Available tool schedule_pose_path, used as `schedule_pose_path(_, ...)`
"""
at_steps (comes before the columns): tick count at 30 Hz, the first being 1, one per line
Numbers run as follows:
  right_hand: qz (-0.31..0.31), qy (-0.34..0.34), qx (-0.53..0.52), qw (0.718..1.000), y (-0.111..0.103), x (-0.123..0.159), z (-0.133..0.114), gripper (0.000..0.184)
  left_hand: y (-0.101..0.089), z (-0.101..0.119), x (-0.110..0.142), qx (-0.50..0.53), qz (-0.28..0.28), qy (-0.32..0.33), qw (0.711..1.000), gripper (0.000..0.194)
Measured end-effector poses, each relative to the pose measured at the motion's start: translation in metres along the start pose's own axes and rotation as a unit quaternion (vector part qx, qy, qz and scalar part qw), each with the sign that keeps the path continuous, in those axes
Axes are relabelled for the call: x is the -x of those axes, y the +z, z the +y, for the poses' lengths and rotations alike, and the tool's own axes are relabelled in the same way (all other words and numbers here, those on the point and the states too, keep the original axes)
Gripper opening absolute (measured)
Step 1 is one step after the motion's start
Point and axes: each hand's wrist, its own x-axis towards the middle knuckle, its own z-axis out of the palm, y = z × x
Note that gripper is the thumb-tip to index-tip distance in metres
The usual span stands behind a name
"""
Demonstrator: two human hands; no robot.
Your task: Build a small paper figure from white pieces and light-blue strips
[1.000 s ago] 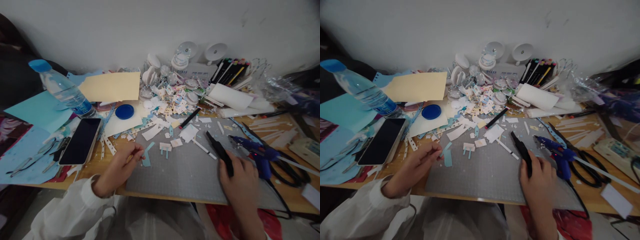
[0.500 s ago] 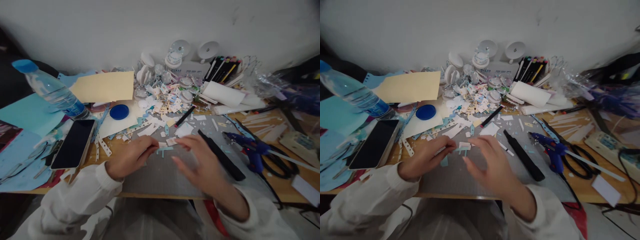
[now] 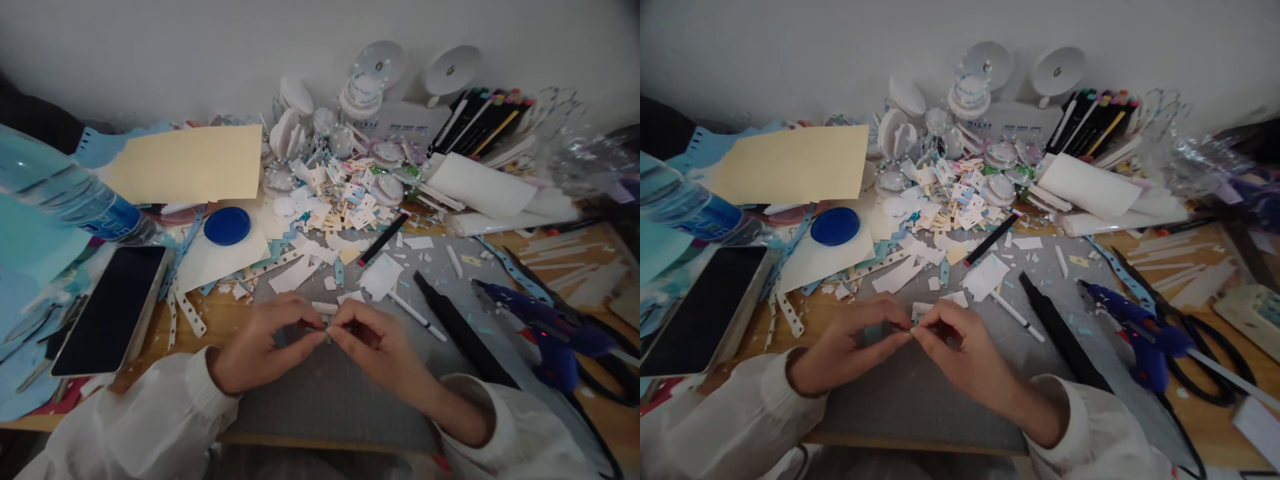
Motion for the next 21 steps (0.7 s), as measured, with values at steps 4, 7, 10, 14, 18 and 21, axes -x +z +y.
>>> schedule_pose_path(4,0.012,-0.005,-0.001,1.000,0.0016,-0.0003,-0.0003,0.013,0.0021,0.0006,0.0016,0.027,-0.005,-0.034,0.999,0.007)
schedule_pose_path(7,0.012,-0.016,0.005,1.000,0.0011,0.0006,-0.0006,0.010,0.0014,0.0005,0.0017,0.040,-0.008,-0.032,0.999,0.007)
schedule_pose_path(10,0.005,-0.019,0.016,1.000,0.0010,0.0015,-0.0005,0.009,0.0014,0.0003,0.0009,0.027,-0.003,-0.009,1.000,0.007)
schedule_pose_path(14,0.005,-0.048,0.043,0.998,0.0016,0.0025,0.0000,0.007,0.0033,0.0004,0.0001,-0.003,0.013,0.028,1.000,0.007)
schedule_pose_path(18,0.015,-0.109,0.100,0.989,0.0017,0.0034,-0.0001,0.013,0.0039,0.0001,0.0004,-0.009,0.016,0.040,0.999,0.009)
schedule_pose_path(21,0.022,-0.139,0.122,0.982,0.0019,0.0038,-0.0011,0.015,0.0037,-0.0010,0.0013,-0.013,0.016,0.043,0.999,0.009)
